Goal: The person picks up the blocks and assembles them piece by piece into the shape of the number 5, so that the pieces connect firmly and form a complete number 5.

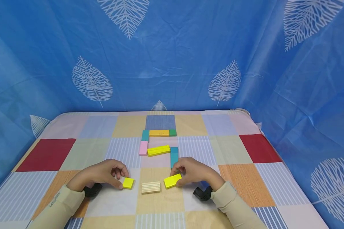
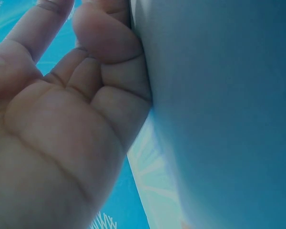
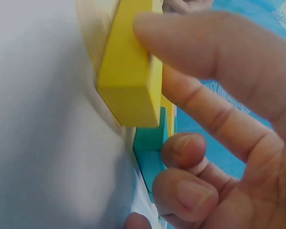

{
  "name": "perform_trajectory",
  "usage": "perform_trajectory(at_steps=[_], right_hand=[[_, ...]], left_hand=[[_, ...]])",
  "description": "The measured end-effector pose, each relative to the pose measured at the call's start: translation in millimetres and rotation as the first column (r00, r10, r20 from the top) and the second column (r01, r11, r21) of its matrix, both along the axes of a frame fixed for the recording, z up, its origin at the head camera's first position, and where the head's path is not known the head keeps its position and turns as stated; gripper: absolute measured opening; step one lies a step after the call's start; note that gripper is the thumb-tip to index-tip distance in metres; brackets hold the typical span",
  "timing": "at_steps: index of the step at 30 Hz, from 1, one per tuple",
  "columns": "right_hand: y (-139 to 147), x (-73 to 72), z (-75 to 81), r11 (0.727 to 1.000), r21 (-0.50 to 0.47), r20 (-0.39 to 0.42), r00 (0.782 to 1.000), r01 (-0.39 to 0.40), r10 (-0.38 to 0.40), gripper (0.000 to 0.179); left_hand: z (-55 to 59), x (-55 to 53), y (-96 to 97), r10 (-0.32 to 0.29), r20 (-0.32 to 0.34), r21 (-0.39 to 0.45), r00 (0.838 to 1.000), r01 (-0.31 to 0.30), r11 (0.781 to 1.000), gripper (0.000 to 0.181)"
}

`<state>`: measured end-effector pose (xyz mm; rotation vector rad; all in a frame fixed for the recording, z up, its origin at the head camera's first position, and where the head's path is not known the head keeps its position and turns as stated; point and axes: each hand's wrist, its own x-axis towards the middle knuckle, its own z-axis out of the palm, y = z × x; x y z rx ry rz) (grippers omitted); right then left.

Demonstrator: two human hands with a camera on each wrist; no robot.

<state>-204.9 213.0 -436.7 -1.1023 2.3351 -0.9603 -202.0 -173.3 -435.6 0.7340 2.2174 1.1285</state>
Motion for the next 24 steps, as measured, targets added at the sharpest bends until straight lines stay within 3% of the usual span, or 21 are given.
perform_trajectory(at_steps=[24], right_hand=[[-7.7,-0.3,-7.7,0.997,-0.038,-0.045,0.996,0.074,-0.075,0.023]], left_hand=[[-1.8,-0.7,0.0,-0.002,-0.015,-0.006,1.000,0.002,1.000,0.024]])
